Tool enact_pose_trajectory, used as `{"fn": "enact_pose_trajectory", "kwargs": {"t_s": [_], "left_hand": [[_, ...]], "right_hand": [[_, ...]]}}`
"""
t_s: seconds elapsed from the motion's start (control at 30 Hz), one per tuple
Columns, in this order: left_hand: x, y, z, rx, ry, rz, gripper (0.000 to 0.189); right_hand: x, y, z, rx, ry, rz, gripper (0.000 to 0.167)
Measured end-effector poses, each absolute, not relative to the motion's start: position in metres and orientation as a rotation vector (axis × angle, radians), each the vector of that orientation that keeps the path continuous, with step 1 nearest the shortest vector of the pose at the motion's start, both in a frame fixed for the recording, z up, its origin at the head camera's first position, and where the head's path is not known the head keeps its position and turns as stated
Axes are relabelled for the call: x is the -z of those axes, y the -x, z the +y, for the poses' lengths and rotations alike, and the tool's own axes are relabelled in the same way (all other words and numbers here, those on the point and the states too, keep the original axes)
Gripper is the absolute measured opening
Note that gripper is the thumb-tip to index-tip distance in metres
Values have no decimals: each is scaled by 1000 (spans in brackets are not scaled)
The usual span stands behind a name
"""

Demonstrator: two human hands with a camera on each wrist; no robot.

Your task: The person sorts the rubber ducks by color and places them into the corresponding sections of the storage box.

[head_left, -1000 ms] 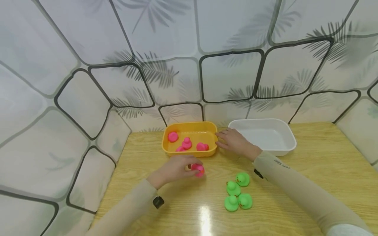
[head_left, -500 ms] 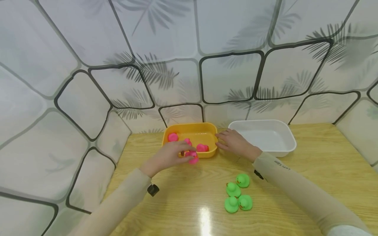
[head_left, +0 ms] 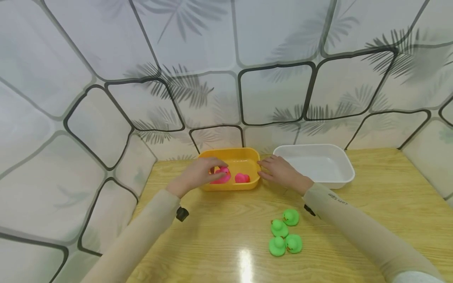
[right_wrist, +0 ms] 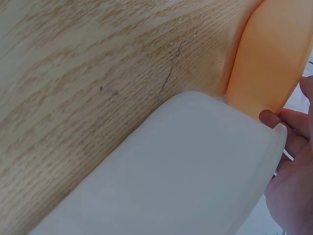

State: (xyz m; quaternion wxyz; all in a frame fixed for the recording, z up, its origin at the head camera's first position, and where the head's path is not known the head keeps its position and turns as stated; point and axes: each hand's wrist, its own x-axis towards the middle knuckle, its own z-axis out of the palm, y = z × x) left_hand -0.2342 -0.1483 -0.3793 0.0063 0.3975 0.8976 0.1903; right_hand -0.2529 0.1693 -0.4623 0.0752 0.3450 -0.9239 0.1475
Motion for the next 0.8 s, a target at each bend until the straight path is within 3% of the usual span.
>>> {"fn": "enact_pose_trajectory", "kwargs": {"t_s": [0.8], "left_hand": [[394, 293, -158, -542, -943, 2944, 22]], "right_hand": [[461, 252, 169, -455, -1043, -2760, 44]]}}
